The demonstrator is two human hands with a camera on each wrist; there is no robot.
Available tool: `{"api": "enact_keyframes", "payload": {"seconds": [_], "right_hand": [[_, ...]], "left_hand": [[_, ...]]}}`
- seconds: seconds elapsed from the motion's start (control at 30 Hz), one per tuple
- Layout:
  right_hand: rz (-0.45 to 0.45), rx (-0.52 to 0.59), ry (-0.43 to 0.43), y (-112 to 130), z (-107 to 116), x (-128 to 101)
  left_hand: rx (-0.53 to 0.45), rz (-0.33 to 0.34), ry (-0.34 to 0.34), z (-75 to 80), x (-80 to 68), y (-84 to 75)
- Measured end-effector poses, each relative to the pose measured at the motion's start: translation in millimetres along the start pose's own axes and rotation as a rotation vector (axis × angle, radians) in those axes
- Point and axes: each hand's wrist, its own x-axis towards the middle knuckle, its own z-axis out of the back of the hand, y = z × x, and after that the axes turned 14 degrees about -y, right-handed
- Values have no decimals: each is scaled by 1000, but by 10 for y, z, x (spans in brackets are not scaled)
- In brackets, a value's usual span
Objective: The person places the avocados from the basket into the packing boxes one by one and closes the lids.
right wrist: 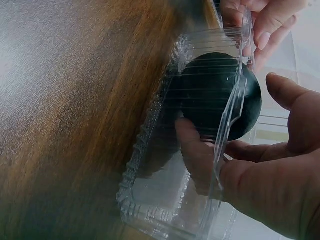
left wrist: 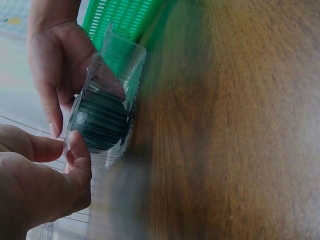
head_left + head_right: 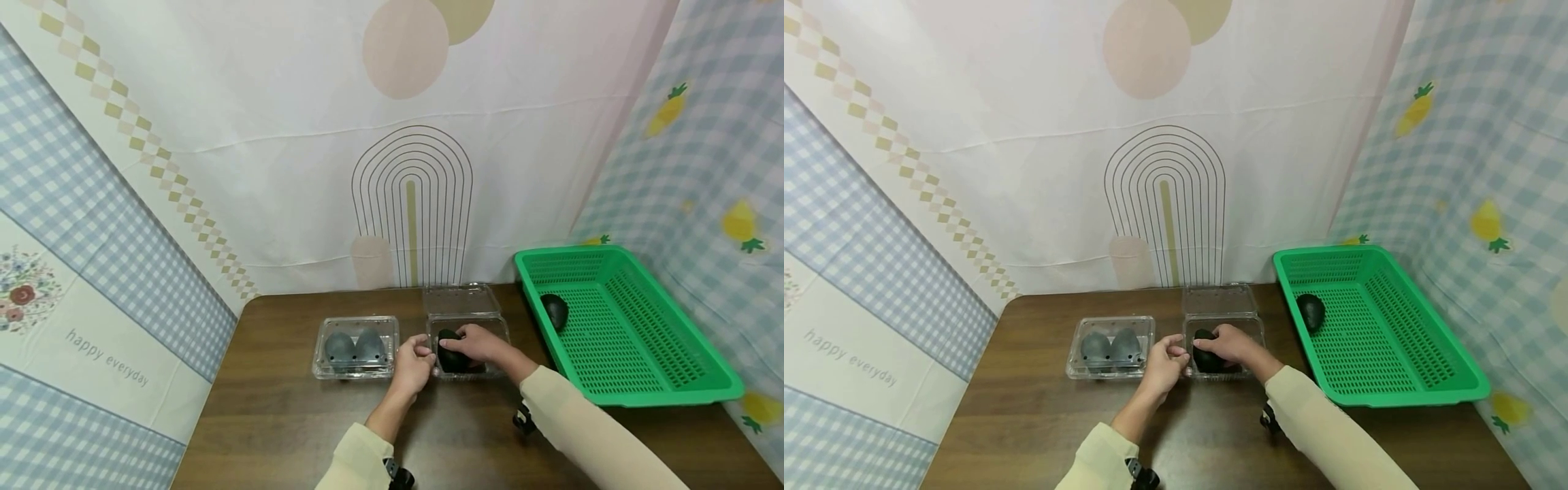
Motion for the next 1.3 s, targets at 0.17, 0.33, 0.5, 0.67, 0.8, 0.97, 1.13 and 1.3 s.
{"api": "enact_keyframes", "payload": {"seconds": [0.17,0.33,0.5,0.67,0.8,0.97,1.13,1.3], "right_hand": [[2,-15,-5,-8,31,-20],[28,-2,17,-7,17,-19],[8,36,41,5,6,-16],[-16,31,36,9,17,-18],[-5,12,33,13,12,-22],[22,-23,6,21,51,-54],[68,-80,-1,21,116,-68],[103,-135,-20,6,175,-73]], "left_hand": [[3,4,0,-3,-5,-5],[12,8,0,-3,-2,-4],[10,14,1,2,1,-8],[24,-6,-8,3,-9,-18],[27,-17,-16,1,-11,-16],[37,-22,-23,-1,-16,-16],[37,-22,-29,-1,-14,-14],[38,-20,-24,5,-18,-28]]}}
